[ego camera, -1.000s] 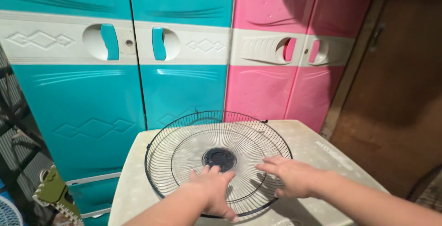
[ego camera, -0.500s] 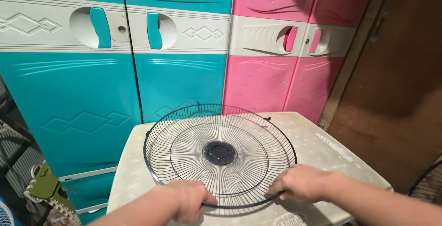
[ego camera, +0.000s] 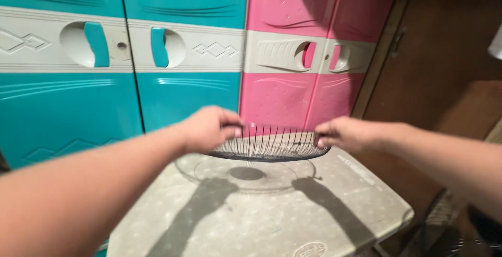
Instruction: The person reassembles a standing electric fan by hand. They attach the fan blade to the motor shaft, secure it with the central cap, and then fit the front wire cage over the blades, aligning and snapping it into place.
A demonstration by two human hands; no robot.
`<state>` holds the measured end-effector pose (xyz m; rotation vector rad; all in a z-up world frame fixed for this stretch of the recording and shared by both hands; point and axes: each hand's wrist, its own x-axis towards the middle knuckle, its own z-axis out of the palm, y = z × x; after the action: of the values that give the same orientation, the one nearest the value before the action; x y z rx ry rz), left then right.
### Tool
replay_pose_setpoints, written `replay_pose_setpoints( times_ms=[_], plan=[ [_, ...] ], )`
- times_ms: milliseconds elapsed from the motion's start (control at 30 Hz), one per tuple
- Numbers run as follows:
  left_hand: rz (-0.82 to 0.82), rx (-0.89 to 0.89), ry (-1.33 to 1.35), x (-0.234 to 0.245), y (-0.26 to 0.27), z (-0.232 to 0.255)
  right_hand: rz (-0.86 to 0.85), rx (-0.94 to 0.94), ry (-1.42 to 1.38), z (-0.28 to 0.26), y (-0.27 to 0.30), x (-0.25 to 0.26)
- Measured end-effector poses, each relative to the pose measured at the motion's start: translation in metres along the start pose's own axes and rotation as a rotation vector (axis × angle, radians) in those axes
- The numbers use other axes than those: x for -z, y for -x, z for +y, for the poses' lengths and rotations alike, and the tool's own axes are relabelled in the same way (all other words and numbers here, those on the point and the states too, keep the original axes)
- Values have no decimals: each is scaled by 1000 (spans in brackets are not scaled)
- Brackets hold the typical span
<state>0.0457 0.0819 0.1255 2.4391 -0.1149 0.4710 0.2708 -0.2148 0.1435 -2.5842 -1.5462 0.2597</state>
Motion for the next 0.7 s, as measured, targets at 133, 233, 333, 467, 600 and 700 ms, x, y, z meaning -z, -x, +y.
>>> replay_pose_setpoints(
  times_ms=[133, 233, 333, 467, 600, 700],
  plan=[
    [157, 0, 163, 34, -44, 33, 12, 11, -186, -4, 22, 66],
    [204, -25, 175, 59, -64, 73, 65, -73, -283, -16, 53, 111],
    [235, -29, 174, 77, -77, 122, 93, -82, -313, -29, 92, 151],
    [245, -14, 229, 92, -95, 189, 207, -251, -474, -40, 155, 192],
    [263, 47, 171, 98, -108, 245, 401, -158, -763, -38, 229, 211],
    [120, -52, 240, 84, -110, 279, 573, -369, -665, -34, 291, 215]
  ],
)
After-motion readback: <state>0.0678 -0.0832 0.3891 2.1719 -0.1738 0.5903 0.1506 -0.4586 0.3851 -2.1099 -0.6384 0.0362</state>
